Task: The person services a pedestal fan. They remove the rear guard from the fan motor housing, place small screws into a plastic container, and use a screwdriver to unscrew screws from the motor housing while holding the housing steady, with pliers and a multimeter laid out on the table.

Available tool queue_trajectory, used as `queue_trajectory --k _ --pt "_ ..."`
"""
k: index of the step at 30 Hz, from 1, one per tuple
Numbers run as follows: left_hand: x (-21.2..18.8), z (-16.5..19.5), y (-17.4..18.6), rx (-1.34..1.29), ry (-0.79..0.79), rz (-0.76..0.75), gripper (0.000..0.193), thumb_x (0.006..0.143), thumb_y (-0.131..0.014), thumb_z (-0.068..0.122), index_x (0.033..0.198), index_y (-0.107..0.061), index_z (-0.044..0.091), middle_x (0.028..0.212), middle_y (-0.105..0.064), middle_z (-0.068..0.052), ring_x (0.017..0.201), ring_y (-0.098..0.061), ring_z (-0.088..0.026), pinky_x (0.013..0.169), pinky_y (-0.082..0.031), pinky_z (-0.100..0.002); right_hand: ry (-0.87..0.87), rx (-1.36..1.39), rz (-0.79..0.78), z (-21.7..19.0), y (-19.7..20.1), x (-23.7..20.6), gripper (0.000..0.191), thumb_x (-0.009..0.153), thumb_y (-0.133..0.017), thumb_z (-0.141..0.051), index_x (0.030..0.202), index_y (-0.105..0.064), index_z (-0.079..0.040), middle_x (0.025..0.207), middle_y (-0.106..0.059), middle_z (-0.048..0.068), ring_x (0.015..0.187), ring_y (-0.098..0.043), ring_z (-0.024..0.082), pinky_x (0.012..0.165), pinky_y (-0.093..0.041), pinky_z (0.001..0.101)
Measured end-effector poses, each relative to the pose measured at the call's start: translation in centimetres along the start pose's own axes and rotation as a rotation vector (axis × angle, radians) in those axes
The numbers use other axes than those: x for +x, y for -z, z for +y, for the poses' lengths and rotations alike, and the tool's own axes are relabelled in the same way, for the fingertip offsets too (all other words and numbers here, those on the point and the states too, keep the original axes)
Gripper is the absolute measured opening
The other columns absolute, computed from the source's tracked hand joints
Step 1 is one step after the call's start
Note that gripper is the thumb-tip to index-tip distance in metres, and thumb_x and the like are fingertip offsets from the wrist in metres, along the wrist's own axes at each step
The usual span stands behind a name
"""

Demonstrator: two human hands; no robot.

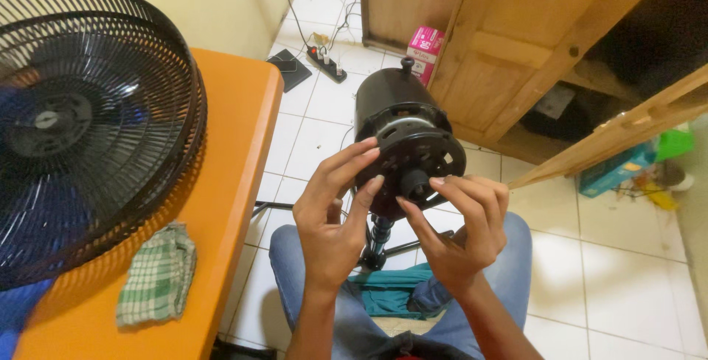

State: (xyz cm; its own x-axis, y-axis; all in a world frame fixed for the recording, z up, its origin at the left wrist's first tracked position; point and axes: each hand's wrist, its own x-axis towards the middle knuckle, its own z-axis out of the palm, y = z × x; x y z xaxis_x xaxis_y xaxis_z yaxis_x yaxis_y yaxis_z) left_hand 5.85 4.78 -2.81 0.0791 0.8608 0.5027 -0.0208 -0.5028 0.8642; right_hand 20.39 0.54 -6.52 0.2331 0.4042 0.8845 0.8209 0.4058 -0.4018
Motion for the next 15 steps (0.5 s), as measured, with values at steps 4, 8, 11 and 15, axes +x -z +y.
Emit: queue_trajectory --k 4,8,11,15 --pt "0.3 -0.5 -0.3 -0.093 -0.050 -0.002 0.031 0.097 -0.070 -0.005 0.128 -0.069 0.003 0.129 -0.070 -0.011 0.119 -0.069 -0.016 0.098 -0.059 -0.028 0.003 -0.031 -0.002 0.3 -0.1 -0.2 0.050 0.072 -0.096 -0.005 0.113 -0.069 -0.003 0.106 -0.069 0.010 0.099 -0.062 0.030 0.090 -0.051 0.0391" --pt "0.7 -0.9 -0.5 -0.126 -0.002 0.011 0.032 0.097 -0.069 -0.005 0.128 -0.068 0.001 0.126 -0.070 -0.011 0.115 -0.069 -0.016 0.098 -0.059 -0.028 0.018 -0.028 -0.012 0.7 -0.1 -0.4 0.047 0.074 -0.094 -0.004 0.114 -0.069 -0.002 0.106 -0.070 0.010 0.099 -0.062 0.029 0.089 -0.050 0.0389" --pt "0.9 -1.1 -0.6 -0.116 0.010 0.013 0.031 0.097 -0.069 -0.005 0.128 -0.069 0.001 0.125 -0.071 -0.010 0.113 -0.069 -0.015 0.096 -0.059 -0.028 0.015 -0.007 -0.013 1.2 0.0 -0.6 0.044 0.075 -0.092 -0.004 0.112 -0.070 -0.003 0.105 -0.069 0.010 0.099 -0.062 0.029 0.089 -0.050 0.0389" --pt "1.2 -1.3 -0.6 -0.116 -0.017 0.009 0.030 0.098 -0.068 -0.006 0.127 -0.068 0.001 0.126 -0.070 -0.010 0.115 -0.068 -0.015 0.099 -0.058 -0.029 -0.011 0.055 0.034 2.2 0.2 -1.2 0.036 0.080 -0.086 -0.001 0.111 -0.067 -0.003 0.106 -0.067 0.012 0.102 -0.061 0.029 0.092 -0.050 0.0373"
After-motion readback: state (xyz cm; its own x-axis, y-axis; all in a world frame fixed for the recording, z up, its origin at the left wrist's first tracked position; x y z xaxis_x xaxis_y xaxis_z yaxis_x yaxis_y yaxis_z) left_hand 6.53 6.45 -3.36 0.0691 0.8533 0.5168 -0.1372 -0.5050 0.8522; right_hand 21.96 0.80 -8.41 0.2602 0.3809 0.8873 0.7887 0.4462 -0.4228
